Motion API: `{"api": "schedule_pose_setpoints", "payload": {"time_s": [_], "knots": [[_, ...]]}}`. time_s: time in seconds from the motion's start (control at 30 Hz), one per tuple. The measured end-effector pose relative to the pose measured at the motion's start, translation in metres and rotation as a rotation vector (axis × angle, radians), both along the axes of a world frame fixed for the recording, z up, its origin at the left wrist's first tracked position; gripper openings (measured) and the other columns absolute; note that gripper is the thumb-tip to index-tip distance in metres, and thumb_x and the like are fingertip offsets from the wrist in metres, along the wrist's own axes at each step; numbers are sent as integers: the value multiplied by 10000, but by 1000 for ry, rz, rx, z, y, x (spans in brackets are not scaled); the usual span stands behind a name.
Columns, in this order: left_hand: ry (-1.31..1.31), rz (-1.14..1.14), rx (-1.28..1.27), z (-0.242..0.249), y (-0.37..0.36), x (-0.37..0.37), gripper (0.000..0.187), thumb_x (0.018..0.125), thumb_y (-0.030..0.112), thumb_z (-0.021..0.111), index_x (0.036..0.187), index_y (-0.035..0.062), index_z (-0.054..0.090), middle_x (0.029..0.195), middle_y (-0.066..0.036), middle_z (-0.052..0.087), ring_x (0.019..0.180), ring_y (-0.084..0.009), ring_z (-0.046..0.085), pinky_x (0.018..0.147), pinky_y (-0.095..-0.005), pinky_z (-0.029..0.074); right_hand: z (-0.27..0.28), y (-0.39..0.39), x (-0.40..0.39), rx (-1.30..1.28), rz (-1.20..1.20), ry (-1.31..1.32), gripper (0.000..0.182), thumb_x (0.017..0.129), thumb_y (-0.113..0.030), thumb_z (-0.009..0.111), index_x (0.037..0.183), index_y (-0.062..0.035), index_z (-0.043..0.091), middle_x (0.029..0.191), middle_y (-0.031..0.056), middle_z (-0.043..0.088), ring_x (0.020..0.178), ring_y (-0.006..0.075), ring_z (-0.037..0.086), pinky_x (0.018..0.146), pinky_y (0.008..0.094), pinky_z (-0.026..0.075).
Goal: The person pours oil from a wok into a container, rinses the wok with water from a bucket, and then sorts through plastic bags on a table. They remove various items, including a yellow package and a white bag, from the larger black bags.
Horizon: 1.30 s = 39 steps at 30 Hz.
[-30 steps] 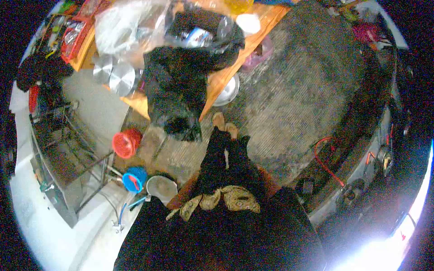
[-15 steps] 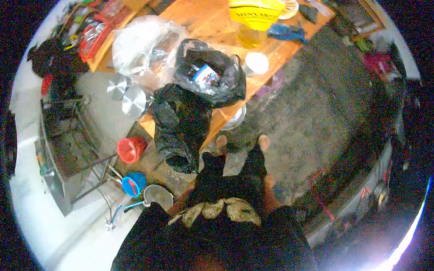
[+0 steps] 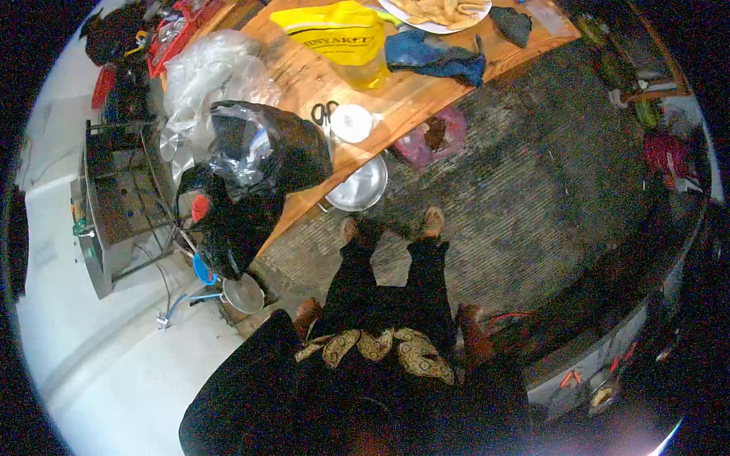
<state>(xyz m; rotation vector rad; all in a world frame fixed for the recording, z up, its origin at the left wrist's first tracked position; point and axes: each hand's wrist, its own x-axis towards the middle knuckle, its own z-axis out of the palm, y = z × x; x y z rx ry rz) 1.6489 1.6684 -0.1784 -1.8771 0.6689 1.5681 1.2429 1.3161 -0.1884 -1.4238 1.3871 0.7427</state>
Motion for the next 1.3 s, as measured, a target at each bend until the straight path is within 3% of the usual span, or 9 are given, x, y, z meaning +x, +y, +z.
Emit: {"api": "schedule_pose_setpoints", "payload": {"time_s": [0.3, 0.37, 0.47, 0.53, 0.67, 0.7, 0.73, 1.17, 1.3], "knots": [[-62, -985, -980, -7, -121, -50, 433, 891, 270, 450, 1293, 112, 444, 1256, -152, 488, 1144, -330, 460, 954, -640, 240, -7, -79, 20, -9, 24, -80, 369, 835, -361, 523, 932, -15, 604, 993, 198, 575, 907, 341, 544, 770, 445, 405], [34, -799, -894, -12, -144, -49, 435, 888, 270, 449, 1287, 95, 445, 1241, -158, 498, 1116, -329, 476, 942, -608, 264, 1, -90, 24, -20, 12, -86, 366, 833, -357, 523, 922, -12, 607, 988, 199, 577, 902, 343, 546, 766, 443, 409], [202, 367, -434, -17, -174, -47, 441, 884, 270, 447, 1276, 70, 447, 1220, -166, 513, 1073, -327, 500, 923, -560, 301, 7, -102, 38, -47, 22, -106, 362, 830, -352, 524, 906, -9, 613, 980, 202, 579, 894, 347, 548, 758, 439, 414], [247, 653, -355, -17, -191, -45, 445, 882, 270, 446, 1270, 53, 448, 1206, -171, 523, 1044, -326, 516, 911, -528, 326, 5, -114, 44, -77, 57, -144, 360, 829, -349, 524, 895, -7, 617, 975, 203, 580, 889, 350, 550, 754, 437, 418], [333, 646, -299, -6, -207, -32, 456, 876, 271, 443, 1256, 19, 451, 1177, -182, 543, 987, -323, 548, 886, -463, 375, -33, -184, 42, -368, 409, -346, 357, 825, -342, 525, 874, -3, 624, 965, 207, 583, 878, 355, 554, 744, 432, 425], [335, 622, -299, -4, -214, -27, 459, 875, 271, 443, 1252, 10, 452, 1170, -184, 548, 973, -323, 556, 880, -447, 387, -19, -215, 66, -378, 547, -203, 323, 819, -278, 520, 713, 21, 578, 688, 192, 537, 673, 346, 552, 599, 434, 418], [330, 593, -304, -3, -221, -22, 462, 874, 271, 442, 1249, 2, 452, 1163, -187, 553, 958, -322, 564, 873, -431, 400, 13, -236, 102, -647, 156, -139, 335, 810, -290, 527, 676, 14, 566, 551, 188, 490, 551, 350, 543, 527, 450, 410], [152, 1164, -1059, 124, -599, -35, 358, 888, 179, 475, 1218, 40, 471, 1085, -102, 607, 903, -187, 596, 825, -294, 451, 200, -668, 246, -1211, 91, -533, 167, 783, -306, 629, 803, -141, 645, 752, 73, 641, 788, 245, 594, 814, 384, 339], [266, 965, -1293, 154, -718, -77, 298, 920, 139, 464, 1195, 25, 485, 1070, -83, 596, 957, -161, 567, 848, -287, 439, 203, -754, 284, -1265, 173, -715, 253, 765, -340, 629, 861, -107, 647, 824, 64, 652, 836, 291, 581, 802, 410, 358]]}}
